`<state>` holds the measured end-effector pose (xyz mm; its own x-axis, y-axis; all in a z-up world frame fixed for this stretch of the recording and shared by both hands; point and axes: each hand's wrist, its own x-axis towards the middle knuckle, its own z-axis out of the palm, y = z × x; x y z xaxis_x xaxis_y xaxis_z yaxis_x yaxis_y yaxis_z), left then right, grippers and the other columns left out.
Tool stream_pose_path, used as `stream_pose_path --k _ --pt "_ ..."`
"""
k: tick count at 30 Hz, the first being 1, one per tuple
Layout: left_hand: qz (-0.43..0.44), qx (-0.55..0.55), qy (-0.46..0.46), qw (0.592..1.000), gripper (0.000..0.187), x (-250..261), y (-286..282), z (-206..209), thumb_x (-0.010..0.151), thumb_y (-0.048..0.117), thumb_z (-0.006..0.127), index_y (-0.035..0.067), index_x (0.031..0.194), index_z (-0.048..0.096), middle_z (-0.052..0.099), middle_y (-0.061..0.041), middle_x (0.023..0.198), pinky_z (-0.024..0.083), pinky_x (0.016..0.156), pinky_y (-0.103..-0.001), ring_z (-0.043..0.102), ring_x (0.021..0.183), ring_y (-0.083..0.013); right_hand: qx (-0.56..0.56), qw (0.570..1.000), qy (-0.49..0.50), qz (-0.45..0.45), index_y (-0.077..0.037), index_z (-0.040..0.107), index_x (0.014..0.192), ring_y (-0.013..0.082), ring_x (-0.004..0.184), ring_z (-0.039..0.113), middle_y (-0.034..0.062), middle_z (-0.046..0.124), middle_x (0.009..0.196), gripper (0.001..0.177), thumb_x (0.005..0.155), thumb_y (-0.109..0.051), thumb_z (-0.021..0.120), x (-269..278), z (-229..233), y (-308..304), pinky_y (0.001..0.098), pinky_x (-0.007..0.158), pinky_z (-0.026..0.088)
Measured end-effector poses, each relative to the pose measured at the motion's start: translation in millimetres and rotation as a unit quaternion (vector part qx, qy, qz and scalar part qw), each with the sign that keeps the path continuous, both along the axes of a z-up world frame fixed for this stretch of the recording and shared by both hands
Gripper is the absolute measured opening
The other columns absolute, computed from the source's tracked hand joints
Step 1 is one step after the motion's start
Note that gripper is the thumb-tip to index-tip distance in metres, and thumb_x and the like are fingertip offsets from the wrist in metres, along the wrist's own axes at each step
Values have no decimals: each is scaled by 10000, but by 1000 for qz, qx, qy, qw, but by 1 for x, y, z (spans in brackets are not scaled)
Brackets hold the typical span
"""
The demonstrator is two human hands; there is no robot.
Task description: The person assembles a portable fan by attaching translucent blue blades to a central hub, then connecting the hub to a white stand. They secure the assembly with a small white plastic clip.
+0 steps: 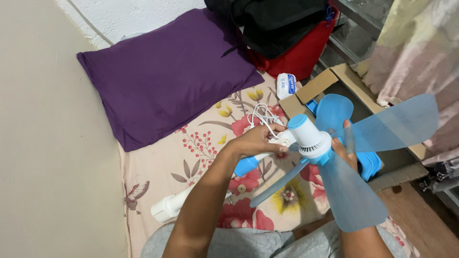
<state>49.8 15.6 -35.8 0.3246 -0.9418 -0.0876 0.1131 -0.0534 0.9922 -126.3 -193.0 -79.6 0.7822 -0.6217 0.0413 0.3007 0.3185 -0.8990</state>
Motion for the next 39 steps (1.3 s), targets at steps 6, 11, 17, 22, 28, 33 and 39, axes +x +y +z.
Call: stream_pose_path --k 6,11,17,22,28,33,39 --pt "-66 -5 25 997 511 12 -3 16 955 103 711 23 1412 497 695 -118 1133 600 809 -310 711 882 -159 -11 1000 -5 -22 -160 214 1683 208 1127 620 156 538 1398 693 1054 -146 503 -1 8 -3 346 897 552" --pt "-88 63 38 993 505 12 -10 36 950 138 694 64 1405 488 693 -123 1145 616 768 -301 703 843 -140 -26 999 5 -21 -150 238 1662 218 1111 623 160 548 1377 672 1047 -153 507 -9 11 -1 354 889 554" --pt "-88 144 95 981 402 7 -28 64 968 243 659 85 1294 487 695 -54 1155 602 625 -320 661 751 -116 -75 995 39 -44 -138 266 1637 229 1091 627 164 560 1351 648 1038 -161 511 -25 18 -1 364 880 556" --pt "-22 114 151 982 420 -24 -9 23 999 316 623 116 1341 483 681 -32 1173 586 594 -296 653 754 -108 -116 988 97 7 -127 290 1616 239 1074 630 167 570 1329 628 1032 -167 515 -25 25 0 372 872 559" --pt "23 13 267 963 429 -40 11 -34 1057 411 514 127 1377 488 680 -36 1210 595 632 -276 664 785 -115 -88 988 115 50 -115 318 1591 250 1054 634 171 582 1303 606 1023 -175 520 -11 20 10 382 862 561" --pt "12 -51 336 940 504 -48 24 -46 1088 530 332 138 1336 527 679 -89 1163 585 587 -285 667 765 -152 -72 991 105 40 -105 342 1570 260 1037 637 175 592 1281 588 1016 -182 523 -6 21 14 391 854 563" --pt "34 -95 308 946 545 -64 33 -83 1178 477 278 19 1311 543 669 -118 1169 563 638 -302 629 779 -154 -65 990 118 35 -93 370 1545 271 1017 641 179 603 1255 568 1008 -190 528 -8 20 19 401 845 565"
